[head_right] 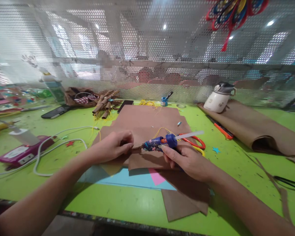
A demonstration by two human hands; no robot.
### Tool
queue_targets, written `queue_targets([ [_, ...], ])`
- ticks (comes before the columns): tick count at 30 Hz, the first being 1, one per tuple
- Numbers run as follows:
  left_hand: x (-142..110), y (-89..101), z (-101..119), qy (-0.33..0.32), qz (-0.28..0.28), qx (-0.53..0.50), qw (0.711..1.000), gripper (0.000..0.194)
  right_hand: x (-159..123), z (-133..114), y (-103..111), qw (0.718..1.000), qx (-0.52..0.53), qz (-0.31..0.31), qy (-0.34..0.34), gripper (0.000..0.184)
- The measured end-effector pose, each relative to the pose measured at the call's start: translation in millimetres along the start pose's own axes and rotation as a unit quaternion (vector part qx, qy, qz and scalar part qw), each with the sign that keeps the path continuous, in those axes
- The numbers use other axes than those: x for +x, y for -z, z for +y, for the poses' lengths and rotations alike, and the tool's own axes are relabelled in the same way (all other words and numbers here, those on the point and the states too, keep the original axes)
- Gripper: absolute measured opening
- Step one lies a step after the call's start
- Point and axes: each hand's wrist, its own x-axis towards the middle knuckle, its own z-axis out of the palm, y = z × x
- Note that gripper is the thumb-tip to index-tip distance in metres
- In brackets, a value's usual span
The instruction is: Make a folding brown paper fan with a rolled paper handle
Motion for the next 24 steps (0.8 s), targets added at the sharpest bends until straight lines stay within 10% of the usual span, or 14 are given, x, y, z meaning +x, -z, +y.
queue_targets([
  [24, -5.1, 9.1, 6.7, 0.002, -0.026, -0.013, 1.000, 0.016, -2.3, -4.0, -1.3, 1.000, -0.030, 0.007, -0.002, 0.045],
])
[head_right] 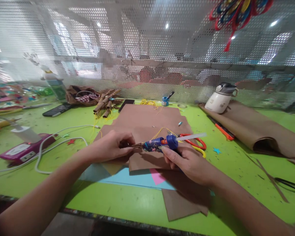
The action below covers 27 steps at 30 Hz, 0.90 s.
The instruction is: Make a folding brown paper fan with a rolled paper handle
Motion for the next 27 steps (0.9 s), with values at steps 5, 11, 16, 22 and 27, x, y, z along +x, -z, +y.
queue_targets([
  [5, 0.4, -0.3, -1.4, -0.014, -0.009, 0.005, 1.000, 0.017, -1.2, -1.5, 1.9, 1.000, -0.029, 0.004, 0.009, 0.047],
  [11, 1.8, -4.8, -5.2, -0.039, -0.019, 0.024, 0.999, 0.016, -1.7, 3.8, 0.2, 0.998, -0.056, 0.019, 0.006, 0.045],
  [16, 1.6, -5.3, -4.6, -0.051, -0.014, 0.040, 0.998, 0.016, -3.6, 3.2, 0.0, 0.996, -0.078, 0.034, 0.012, 0.044],
  [22, 0.4, -3.6, -1.7, -0.041, -0.019, 0.041, 0.998, 0.016, -5.3, -3.3, 2.5, 0.994, -0.097, 0.037, 0.018, 0.046],
  [27, 0.4, -3.9, -2.4, -0.036, -0.011, 0.043, 0.998, 0.016, -4.9, -3.0, 3.8, 0.995, -0.095, 0.035, 0.012, 0.045],
])
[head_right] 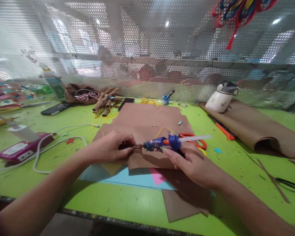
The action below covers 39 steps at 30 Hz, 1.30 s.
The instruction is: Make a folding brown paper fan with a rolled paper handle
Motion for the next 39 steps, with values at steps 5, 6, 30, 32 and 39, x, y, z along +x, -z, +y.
queue_targets([
  [5, 1, -1.1, 0, -0.006, -0.005, 0.000, 1.000, 0.016, 0, 3, -5, 1.000, 0.011, -0.008, -0.008, 0.045],
  [6, 1, -1.2, 0, -0.008, -0.004, 0.000, 1.000, 0.016, 0, 3, -6, 1.000, 0.014, -0.007, -0.007, 0.046],
  [30, 1, 0.6, 0, -0.008, -0.007, 0.012, 1.000, 0.019, 8, 5, -4, 0.991, 0.136, -0.004, 0.001, 0.043],
  [32, 0, -0.3, -1, -0.012, -0.005, 0.012, 1.000, 0.018, 9, 6, -4, 0.992, 0.127, -0.009, -0.001, 0.042],
  [39, 0, 0.7, -3, 0.003, -0.001, 0.008, 1.000, 0.019, 9, 9, 7, 0.994, 0.103, 0.001, 0.029, 0.042],
])
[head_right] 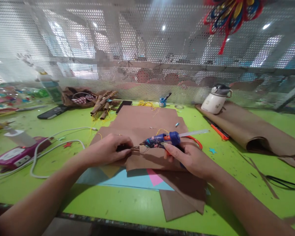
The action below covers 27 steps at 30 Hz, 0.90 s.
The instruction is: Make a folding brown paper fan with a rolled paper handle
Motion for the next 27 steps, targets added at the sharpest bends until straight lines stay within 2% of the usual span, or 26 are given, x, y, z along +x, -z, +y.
queue_targets([
  [8, 1.2, 2.8, 4.8, -0.001, -0.008, -0.004, 1.000, 0.019, -0.8, -2.2, -7.6, 0.999, -0.032, -0.016, -0.006, 0.043],
  [15, 1.0, 2.4, 4.3, 0.000, -0.006, -0.006, 1.000, 0.019, -2.9, -3.5, -7.1, 0.995, -0.096, 0.019, -0.013, 0.040],
  [21, 0.4, 3.9, 4.6, 0.000, -0.009, -0.008, 1.000, 0.020, -2.8, -2.8, -4.3, 0.993, -0.117, 0.017, -0.011, 0.043],
  [24, 0.3, 5.8, 5.9, 0.008, -0.015, -0.009, 1.000, 0.021, -1.4, 0.1, -2.1, 0.991, -0.131, 0.034, -0.003, 0.042],
  [27, 0.4, 6.1, 6.6, 0.013, -0.008, -0.009, 1.000, 0.020, 0.3, 2.8, 1.6, 0.986, -0.143, 0.080, 0.019, 0.039],
])
